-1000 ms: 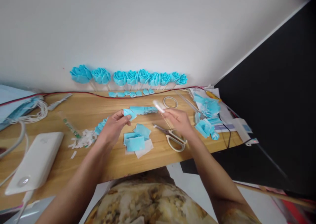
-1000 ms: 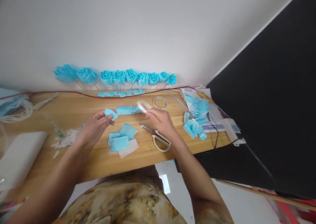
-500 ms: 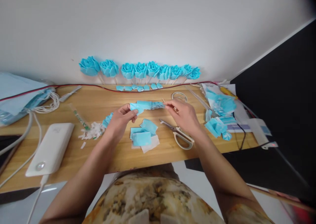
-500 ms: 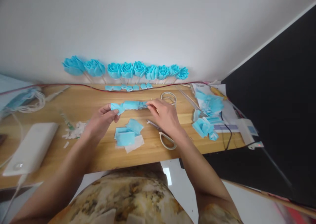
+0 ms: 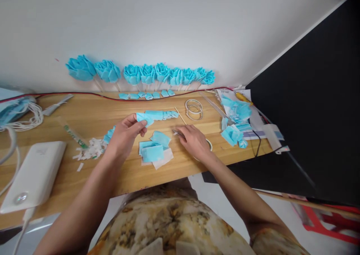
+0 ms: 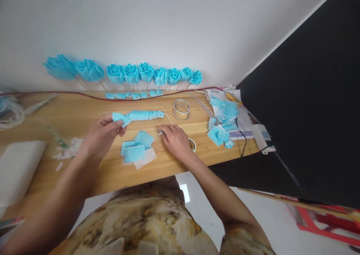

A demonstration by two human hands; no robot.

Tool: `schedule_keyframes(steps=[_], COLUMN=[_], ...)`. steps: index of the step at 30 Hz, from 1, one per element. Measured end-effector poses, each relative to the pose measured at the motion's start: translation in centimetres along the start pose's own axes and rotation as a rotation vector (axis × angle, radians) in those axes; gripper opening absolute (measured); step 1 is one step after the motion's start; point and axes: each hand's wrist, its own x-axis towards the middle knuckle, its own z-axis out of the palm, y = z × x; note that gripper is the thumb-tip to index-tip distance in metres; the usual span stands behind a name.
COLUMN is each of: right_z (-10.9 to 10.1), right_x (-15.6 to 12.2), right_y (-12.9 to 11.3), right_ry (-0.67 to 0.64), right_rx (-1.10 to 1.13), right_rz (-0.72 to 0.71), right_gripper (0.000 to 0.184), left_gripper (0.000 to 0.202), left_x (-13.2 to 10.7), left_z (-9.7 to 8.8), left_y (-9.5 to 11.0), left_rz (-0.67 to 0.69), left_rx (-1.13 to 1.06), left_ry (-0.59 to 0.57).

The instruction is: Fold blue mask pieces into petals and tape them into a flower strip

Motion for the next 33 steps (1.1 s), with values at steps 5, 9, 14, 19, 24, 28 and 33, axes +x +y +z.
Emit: schedule_keyframes(steps=[5, 9, 14, 19, 24, 28, 33], right_z=[0.7, 0.4, -0.8, -1.6, -2.3, -3.1, -4.3], right_x=[-0.1, 0.0, 0.7, 1.7, 2.9, 4.2, 6.1], right_y=[0.3, 0.9, 1.6, 0.8, -0.1, -0.9, -1.7], right_ry=[0.031, 0.001, -0.078, -0.167, -0.278, -0.383, -0.501], right_rx=[0.024, 0.083, 0.124, -0.091, -0.276, -0.345, -0.331], right_rz=[0.056, 0.005, -0.065, -0.189, -0.297, -0.318, -0.32], right_gripper=[0.033, 0.026, 0.025, 0.022, 0.017, 0.019, 0.024], left_gripper=[0.013, 0.013, 0.014, 0.016, 0.016, 0.017, 0.017], left_x=[0.1, 0.0, -0.1, 0.0, 0.0, 0.1, 0.2], left_z=[-0.1, -0.1, 0.1, 0.1, 0.1, 0.1, 0.2], left_y=[-0.3, -0.2, -0.1, -0.2, -0.2, -0.3, -0.4], left_rz=[0.01, 0.018, 0.025, 0.021, 0.013, 0.014, 0.019], left_rx=[0.001, -0.004, -0.015, -0.005, 0.014, 0.01, 0.013], left_ry=[-0.007, -0.01, -0.016, -0.025, -0.017, -0.017, -0.024])
